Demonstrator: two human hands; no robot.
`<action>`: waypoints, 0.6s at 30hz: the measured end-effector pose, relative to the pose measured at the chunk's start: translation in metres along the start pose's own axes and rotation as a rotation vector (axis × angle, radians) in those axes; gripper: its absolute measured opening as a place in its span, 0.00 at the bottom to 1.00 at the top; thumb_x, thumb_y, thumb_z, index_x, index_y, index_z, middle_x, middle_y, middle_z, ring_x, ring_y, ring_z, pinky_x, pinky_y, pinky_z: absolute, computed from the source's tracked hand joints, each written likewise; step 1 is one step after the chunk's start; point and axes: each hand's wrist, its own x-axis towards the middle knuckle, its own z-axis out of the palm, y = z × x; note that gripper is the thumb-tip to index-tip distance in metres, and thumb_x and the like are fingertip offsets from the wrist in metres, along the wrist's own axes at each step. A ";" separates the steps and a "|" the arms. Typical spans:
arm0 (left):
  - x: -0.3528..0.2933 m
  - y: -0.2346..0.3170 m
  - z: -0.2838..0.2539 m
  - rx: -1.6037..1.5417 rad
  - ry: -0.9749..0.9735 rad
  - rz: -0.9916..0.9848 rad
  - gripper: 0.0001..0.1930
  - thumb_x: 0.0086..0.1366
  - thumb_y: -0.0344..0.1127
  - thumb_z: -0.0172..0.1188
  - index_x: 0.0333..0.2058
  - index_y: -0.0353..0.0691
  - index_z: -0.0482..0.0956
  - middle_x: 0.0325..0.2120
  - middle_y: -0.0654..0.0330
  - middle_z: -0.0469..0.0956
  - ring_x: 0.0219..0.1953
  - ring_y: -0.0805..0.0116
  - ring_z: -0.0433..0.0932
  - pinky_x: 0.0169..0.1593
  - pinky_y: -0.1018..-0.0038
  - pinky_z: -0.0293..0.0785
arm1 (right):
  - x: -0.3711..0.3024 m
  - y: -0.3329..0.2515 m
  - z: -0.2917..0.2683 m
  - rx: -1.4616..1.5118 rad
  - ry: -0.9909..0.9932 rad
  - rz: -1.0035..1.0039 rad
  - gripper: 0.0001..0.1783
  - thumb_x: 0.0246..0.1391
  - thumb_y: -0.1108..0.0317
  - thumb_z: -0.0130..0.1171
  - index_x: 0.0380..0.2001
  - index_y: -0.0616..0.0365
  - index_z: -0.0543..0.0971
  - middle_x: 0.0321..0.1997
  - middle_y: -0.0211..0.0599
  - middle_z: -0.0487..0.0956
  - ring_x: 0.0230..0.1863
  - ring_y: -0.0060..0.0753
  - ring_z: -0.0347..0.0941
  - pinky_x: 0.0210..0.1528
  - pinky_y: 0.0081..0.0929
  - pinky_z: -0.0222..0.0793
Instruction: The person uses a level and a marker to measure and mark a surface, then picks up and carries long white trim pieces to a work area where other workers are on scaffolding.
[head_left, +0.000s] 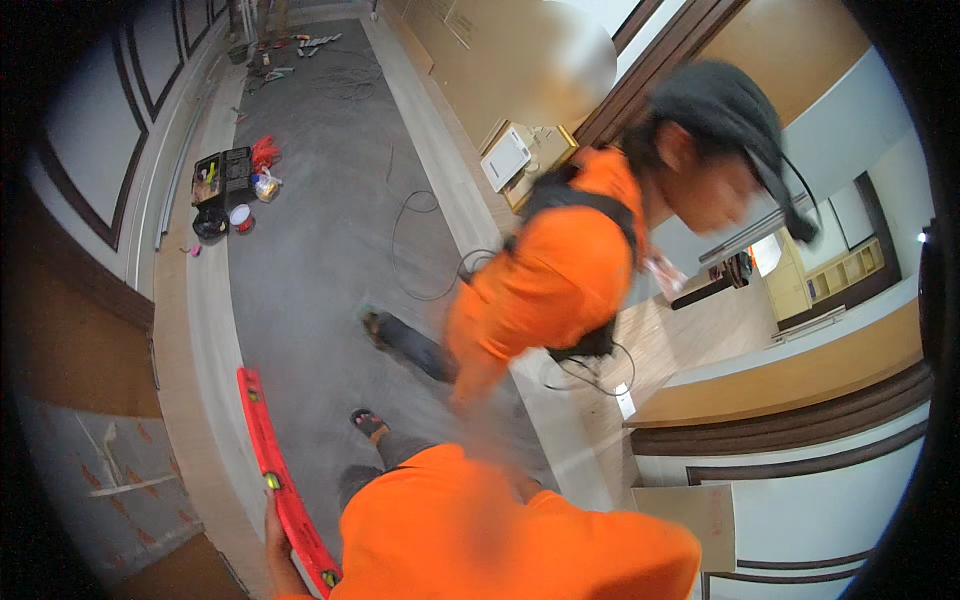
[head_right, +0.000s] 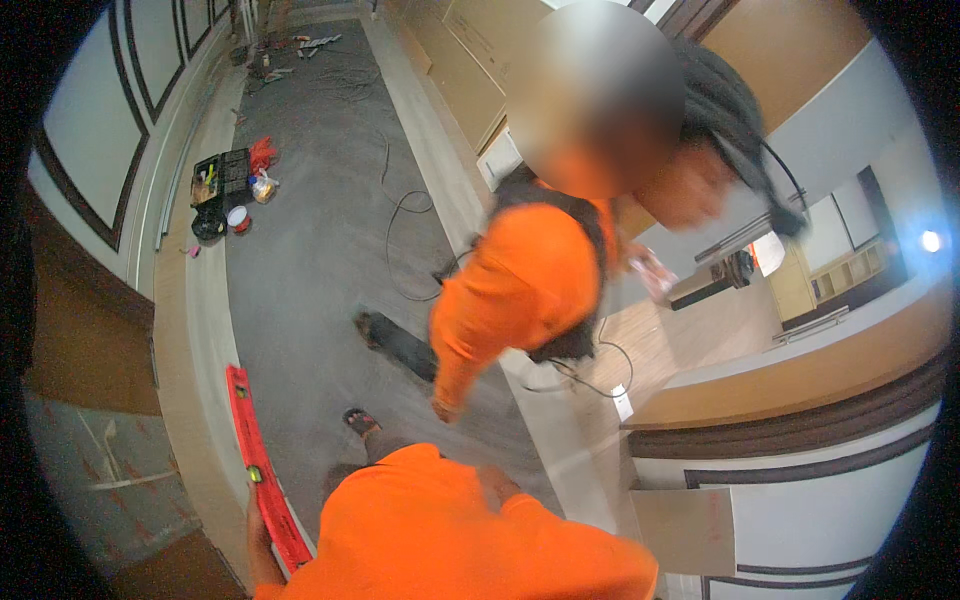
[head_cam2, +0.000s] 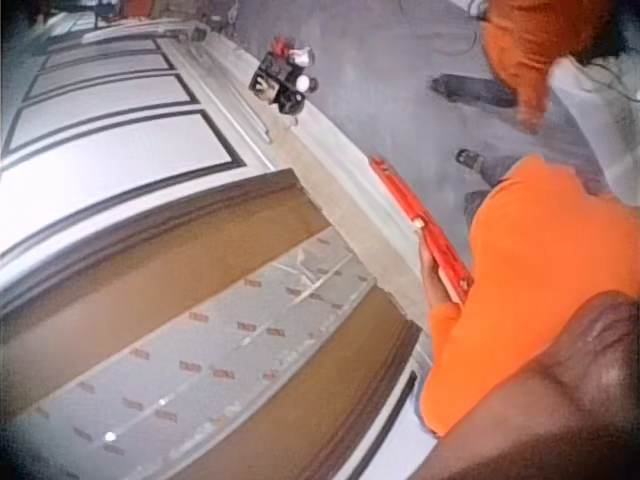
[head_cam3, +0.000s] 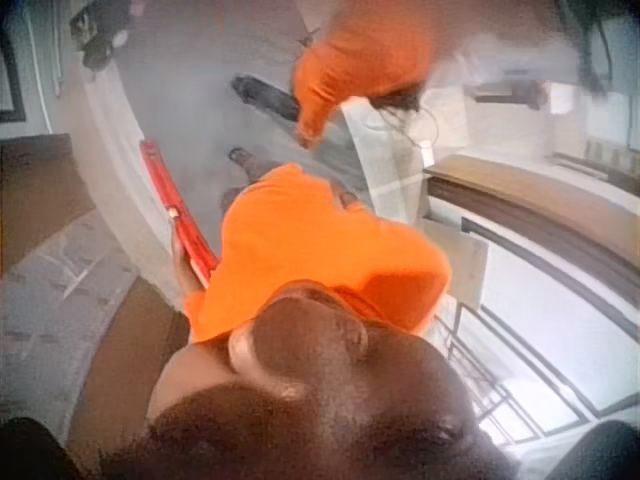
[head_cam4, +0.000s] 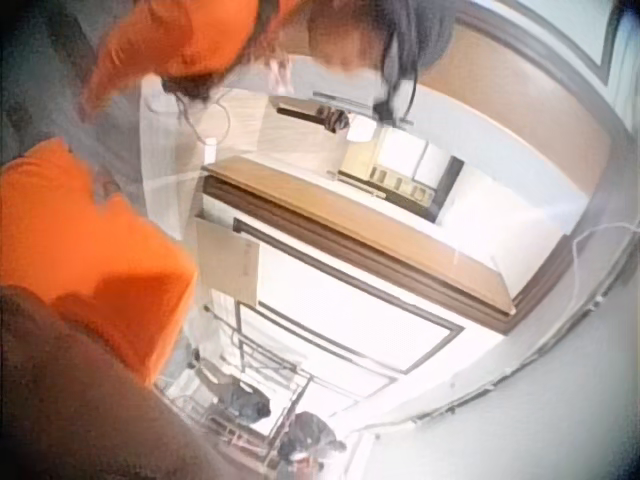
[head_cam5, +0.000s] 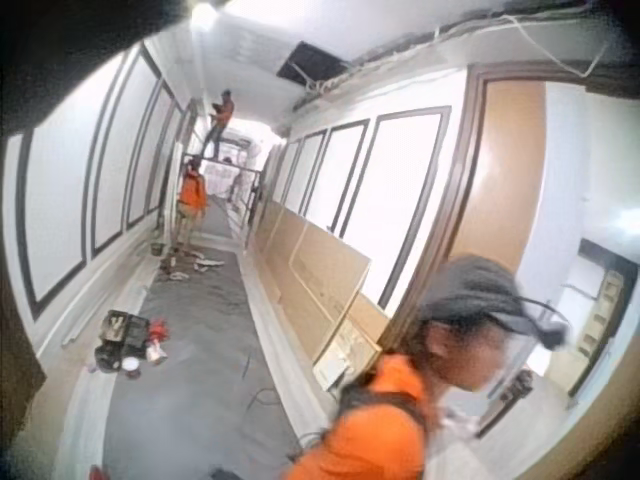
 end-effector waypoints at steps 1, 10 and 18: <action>0.012 0.008 -0.007 -0.010 -0.004 -0.022 0.38 0.69 0.69 0.46 0.60 0.40 0.71 0.39 0.59 0.80 0.38 0.64 0.79 0.43 0.68 0.77 | 0.021 -0.024 -0.013 -0.003 -0.001 -0.009 0.20 0.58 0.57 0.58 0.51 0.53 0.81 0.56 0.39 0.81 0.55 0.44 0.76 0.58 0.36 0.71; 0.124 0.136 -0.051 -0.079 0.216 -0.184 0.34 0.70 0.60 0.54 0.62 0.37 0.67 0.47 0.58 0.78 0.46 0.65 0.78 0.49 0.66 0.76 | 0.229 -0.274 -0.207 -0.110 0.280 -0.474 0.18 0.59 0.58 0.58 0.49 0.53 0.82 0.56 0.39 0.80 0.55 0.45 0.76 0.56 0.37 0.72; 0.246 0.393 -0.024 0.392 0.180 0.167 0.36 0.69 0.50 0.58 0.65 0.27 0.63 0.53 0.51 0.75 0.55 0.66 0.73 0.61 0.70 0.66 | 0.323 -0.574 -0.354 0.364 0.194 -0.379 0.22 0.62 0.55 0.59 0.52 0.60 0.79 0.49 0.41 0.82 0.48 0.33 0.78 0.52 0.31 0.72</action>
